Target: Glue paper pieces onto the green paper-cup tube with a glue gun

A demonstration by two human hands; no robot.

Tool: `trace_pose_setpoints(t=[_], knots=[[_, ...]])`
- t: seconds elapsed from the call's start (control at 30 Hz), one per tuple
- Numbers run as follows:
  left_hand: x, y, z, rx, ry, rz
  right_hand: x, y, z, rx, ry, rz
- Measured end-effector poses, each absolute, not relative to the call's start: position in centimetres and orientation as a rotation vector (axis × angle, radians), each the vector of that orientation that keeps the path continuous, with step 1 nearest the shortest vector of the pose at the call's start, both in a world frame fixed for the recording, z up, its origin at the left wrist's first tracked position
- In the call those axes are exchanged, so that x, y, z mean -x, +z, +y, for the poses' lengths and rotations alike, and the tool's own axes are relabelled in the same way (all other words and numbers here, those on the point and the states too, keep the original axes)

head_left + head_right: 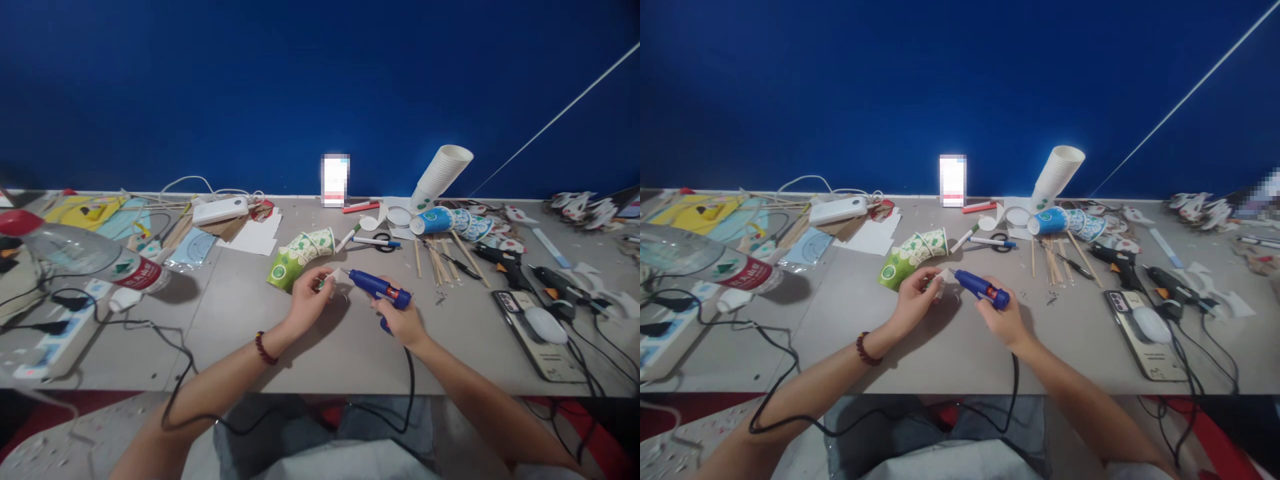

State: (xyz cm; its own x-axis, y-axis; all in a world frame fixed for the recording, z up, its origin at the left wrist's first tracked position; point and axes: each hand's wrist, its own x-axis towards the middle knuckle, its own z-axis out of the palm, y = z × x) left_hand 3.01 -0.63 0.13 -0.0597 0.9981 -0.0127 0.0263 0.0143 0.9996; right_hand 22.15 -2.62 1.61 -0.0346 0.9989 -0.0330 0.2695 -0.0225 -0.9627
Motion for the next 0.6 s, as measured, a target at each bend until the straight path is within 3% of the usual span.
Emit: trace_pose_setpoints(t=[0.6], knots=[[-3.05,0.34,-0.7,-1.186,1.219,1.287,-21.99,2.16,-2.71,1.401,1.114,-1.437]])
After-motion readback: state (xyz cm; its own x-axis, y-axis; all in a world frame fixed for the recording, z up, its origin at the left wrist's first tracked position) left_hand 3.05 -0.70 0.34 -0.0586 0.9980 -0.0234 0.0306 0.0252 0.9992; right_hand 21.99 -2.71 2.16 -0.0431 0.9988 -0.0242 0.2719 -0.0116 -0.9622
